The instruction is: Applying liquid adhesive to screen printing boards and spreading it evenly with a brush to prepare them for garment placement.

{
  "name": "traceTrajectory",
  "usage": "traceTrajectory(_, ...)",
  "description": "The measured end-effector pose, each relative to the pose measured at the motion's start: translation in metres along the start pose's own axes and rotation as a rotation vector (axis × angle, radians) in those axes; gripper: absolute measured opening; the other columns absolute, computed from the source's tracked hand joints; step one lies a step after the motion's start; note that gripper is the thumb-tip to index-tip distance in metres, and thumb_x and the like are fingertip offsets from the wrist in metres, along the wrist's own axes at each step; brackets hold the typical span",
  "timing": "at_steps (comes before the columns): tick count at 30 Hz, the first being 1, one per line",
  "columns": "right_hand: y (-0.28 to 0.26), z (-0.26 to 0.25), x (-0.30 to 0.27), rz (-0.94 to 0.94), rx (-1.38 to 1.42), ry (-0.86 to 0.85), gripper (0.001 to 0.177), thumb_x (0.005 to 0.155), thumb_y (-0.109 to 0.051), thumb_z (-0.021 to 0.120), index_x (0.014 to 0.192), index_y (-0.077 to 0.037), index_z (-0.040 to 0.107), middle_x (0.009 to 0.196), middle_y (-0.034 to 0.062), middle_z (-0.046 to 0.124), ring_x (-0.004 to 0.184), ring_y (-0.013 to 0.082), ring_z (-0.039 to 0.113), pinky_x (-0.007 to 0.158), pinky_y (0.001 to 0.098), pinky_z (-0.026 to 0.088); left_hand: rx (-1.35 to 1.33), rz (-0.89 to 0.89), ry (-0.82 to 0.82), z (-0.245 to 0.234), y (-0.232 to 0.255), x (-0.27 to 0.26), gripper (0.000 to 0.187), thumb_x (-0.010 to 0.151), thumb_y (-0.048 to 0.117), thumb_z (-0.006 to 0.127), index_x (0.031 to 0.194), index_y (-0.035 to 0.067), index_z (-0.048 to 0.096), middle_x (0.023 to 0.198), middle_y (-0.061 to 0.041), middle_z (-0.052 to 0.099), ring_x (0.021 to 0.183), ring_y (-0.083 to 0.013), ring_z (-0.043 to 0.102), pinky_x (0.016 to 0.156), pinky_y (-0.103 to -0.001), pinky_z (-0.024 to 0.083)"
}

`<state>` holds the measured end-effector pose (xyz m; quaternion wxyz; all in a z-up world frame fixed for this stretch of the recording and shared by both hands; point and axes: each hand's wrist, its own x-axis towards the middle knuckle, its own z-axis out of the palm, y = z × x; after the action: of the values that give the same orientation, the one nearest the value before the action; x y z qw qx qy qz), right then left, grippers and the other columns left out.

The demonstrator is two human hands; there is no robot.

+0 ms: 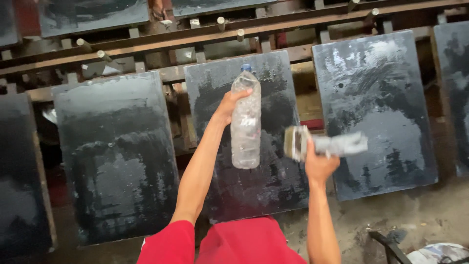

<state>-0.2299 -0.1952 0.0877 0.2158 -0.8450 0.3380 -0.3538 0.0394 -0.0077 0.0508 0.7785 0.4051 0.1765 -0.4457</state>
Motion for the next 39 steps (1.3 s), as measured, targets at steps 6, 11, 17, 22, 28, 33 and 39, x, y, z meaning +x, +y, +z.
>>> traceTrajectory(6, -0.087, 0.143, 0.099, -0.256, -0.058, 0.022, 0.027, 0.092, -0.027, 0.084, 0.092, -0.002, 0.075, 0.080, 0.0147, 0.075, 0.074, 0.0320, 0.076, 0.065, 0.0403, 0.060, 0.449, 0.497, 0.146, 0.010, 0.018, -0.146, 0.050, 0.068, 0.027, 0.095, 0.107, 0.004, 0.073, 0.094, -0.015, 0.073, 0.087, -0.0228, 0.069, 0.078, -0.045, 0.061)
traceTrajectory(11, -0.207, 0.222, 0.038, -0.388, 0.368, -0.234, 0.018, 0.082, -0.005, 0.073, 0.098, 0.000, 0.068, 0.084, 0.0191, 0.065, 0.083, 0.0411, 0.069, 0.073, 0.0501, 0.055, 0.892, 0.734, 0.228, -0.023, 0.004, -0.232, 0.075, 0.060, 0.039, 0.094, 0.127, 0.017, 0.068, 0.110, -0.013, 0.076, 0.108, -0.0316, 0.072, 0.096, -0.046, 0.055)
traceTrajectory(17, -0.264, 0.333, 0.015, -0.282, 0.304, -0.321, 0.029, 0.079, -0.037, 0.074, 0.082, -0.008, 0.069, 0.071, 0.0151, 0.066, 0.070, 0.0377, 0.070, 0.065, 0.0467, 0.057, 0.846, 0.778, 0.287, -0.036, -0.018, -0.294, 0.068, 0.059, 0.039, 0.092, 0.120, 0.018, 0.071, 0.093, -0.005, 0.081, 0.091, -0.0161, 0.077, 0.087, -0.036, 0.059)
traceTrajectory(22, -0.097, 0.294, 0.126, 0.137, 0.223, -0.311, 0.034, 0.089, -0.040, 0.074, 0.102, -0.010, 0.066, 0.096, 0.0079, 0.067, 0.086, 0.0227, 0.068, 0.076, 0.0417, 0.055, 0.911, 0.892, 0.257, -0.048, -0.011, -0.327, 0.068, 0.069, 0.036, 0.086, 0.126, 0.007, 0.065, 0.123, -0.010, 0.071, 0.111, -0.0254, 0.071, 0.096, -0.038, 0.056)
traceTrajectory(28, -0.041, 0.284, 0.152, -0.233, -0.234, -0.069, 0.054, 0.091, -0.039, 0.080, 0.117, 0.003, 0.059, 0.108, 0.0232, 0.067, 0.095, 0.0452, 0.064, 0.081, 0.0575, 0.047, 0.785, 0.918, 0.312, -0.091, -0.018, -0.345, 0.070, 0.068, 0.034, 0.087, 0.126, 0.003, 0.065, 0.125, -0.012, 0.070, 0.113, -0.0267, 0.070, 0.097, -0.038, 0.055)
traceTrajectory(33, -0.197, 0.321, 0.027, -0.838, -0.006, -0.086, 0.006, 0.084, -0.011, 0.059, 0.089, -0.014, 0.059, 0.076, 0.0065, 0.059, 0.063, 0.0292, 0.059, 0.049, 0.0409, 0.044, 0.249, 0.926, 0.257, -0.149, -0.031, -0.338, 0.065, 0.080, 0.018, 0.086, 0.135, -0.001, 0.058, 0.104, -0.010, 0.072, 0.088, -0.0215, 0.070, 0.078, -0.036, 0.060)
traceTrajectory(39, -0.246, 0.251, -0.049, -0.755, 0.249, -0.445, 0.042, 0.090, -0.021, 0.078, 0.129, -0.009, 0.065, 0.104, 0.0124, 0.076, 0.080, 0.0319, 0.074, 0.066, 0.0425, 0.059, -0.213, 0.732, 0.200, -0.226, 0.009, -0.290, 0.042, 0.088, 0.009, 0.074, 0.128, 0.005, 0.062, 0.099, -0.018, 0.074, 0.084, -0.0353, 0.074, 0.073, -0.053, 0.067)
